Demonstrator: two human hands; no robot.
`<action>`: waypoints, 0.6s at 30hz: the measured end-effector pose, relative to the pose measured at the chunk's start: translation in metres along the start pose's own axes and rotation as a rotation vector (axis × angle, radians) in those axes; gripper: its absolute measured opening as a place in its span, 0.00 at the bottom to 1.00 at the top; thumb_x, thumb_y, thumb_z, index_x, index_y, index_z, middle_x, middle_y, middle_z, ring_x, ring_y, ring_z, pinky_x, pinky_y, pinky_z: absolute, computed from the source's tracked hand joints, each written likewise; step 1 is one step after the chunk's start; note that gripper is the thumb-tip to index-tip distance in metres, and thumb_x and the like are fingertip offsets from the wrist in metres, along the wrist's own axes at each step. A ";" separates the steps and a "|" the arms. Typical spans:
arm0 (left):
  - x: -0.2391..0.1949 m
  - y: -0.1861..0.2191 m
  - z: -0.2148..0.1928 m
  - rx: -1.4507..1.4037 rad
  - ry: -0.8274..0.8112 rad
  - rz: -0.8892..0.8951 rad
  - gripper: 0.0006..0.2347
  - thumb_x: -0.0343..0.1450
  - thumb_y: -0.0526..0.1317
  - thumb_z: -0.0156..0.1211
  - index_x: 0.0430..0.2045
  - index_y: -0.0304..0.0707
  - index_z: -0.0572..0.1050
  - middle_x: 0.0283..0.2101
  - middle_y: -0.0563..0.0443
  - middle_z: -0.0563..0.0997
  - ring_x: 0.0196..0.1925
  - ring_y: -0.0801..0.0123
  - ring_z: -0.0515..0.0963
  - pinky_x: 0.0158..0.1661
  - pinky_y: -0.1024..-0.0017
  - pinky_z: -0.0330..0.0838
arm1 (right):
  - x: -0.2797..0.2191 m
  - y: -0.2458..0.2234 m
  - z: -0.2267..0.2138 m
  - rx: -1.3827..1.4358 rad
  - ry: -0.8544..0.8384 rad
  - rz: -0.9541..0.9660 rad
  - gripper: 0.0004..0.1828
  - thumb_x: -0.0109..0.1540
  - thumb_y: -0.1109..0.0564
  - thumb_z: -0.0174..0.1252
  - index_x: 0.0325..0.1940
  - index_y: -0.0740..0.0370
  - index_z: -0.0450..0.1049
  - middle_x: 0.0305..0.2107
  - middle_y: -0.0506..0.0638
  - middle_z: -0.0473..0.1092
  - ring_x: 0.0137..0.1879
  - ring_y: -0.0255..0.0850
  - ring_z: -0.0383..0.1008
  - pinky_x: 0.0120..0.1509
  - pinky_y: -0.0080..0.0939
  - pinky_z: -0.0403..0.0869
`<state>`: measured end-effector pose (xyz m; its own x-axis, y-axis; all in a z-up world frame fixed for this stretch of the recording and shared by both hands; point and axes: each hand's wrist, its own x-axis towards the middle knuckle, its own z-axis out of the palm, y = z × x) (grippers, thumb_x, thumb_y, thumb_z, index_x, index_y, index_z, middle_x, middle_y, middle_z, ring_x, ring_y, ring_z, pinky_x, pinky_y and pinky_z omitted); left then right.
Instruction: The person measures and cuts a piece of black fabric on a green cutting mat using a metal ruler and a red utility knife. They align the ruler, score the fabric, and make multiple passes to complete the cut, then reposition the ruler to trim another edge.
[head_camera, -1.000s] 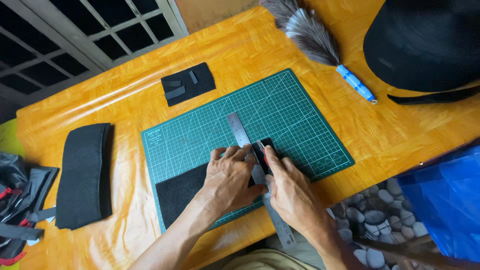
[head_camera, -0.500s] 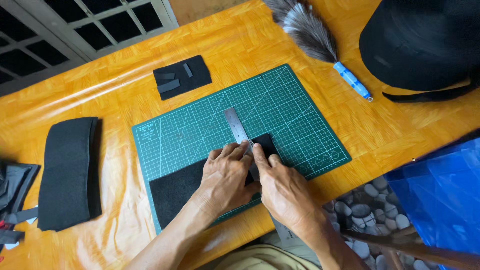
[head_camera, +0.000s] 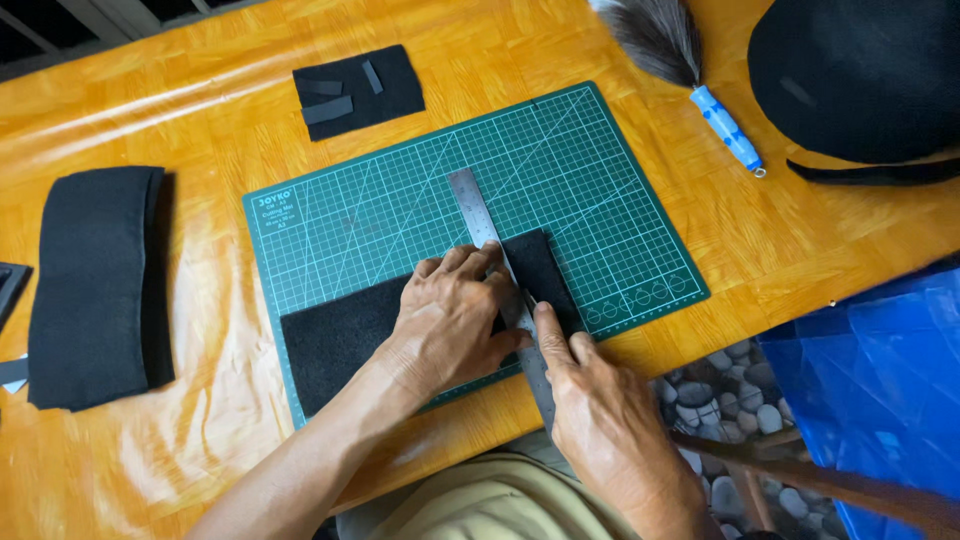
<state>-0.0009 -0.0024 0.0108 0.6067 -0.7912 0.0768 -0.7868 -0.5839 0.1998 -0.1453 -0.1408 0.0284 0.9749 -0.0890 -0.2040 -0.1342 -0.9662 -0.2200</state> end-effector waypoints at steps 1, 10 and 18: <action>0.001 0.001 0.000 -0.005 -0.002 -0.003 0.25 0.57 0.60 0.75 0.38 0.45 0.81 0.63 0.43 0.74 0.59 0.49 0.73 0.48 0.48 0.70 | -0.005 -0.002 0.000 -0.002 -0.006 0.000 0.44 0.59 0.63 0.46 0.82 0.57 0.49 0.42 0.56 0.69 0.39 0.61 0.77 0.40 0.65 0.75; 0.011 0.008 -0.007 0.003 -0.182 -0.077 0.29 0.59 0.58 0.76 0.47 0.38 0.77 0.55 0.46 0.75 0.55 0.48 0.74 0.48 0.51 0.71 | -0.032 -0.014 0.008 -0.079 -0.418 0.242 0.48 0.65 0.60 0.37 0.86 0.42 0.26 0.63 0.55 0.53 0.44 0.66 0.79 0.44 0.72 0.76; 0.004 0.001 -0.007 -0.093 -0.089 -0.076 0.20 0.57 0.58 0.76 0.33 0.48 0.81 0.63 0.47 0.74 0.62 0.49 0.70 0.46 0.44 0.71 | -0.053 0.016 0.007 0.250 -0.200 0.159 0.42 0.65 0.56 0.45 0.83 0.35 0.41 0.60 0.37 0.66 0.58 0.25 0.83 0.41 0.54 0.83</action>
<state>0.0011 -0.0052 0.0179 0.6484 -0.7607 -0.0283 -0.7226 -0.6268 0.2914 -0.2003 -0.1497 0.0285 0.8878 -0.1604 -0.4313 -0.3447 -0.8528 -0.3923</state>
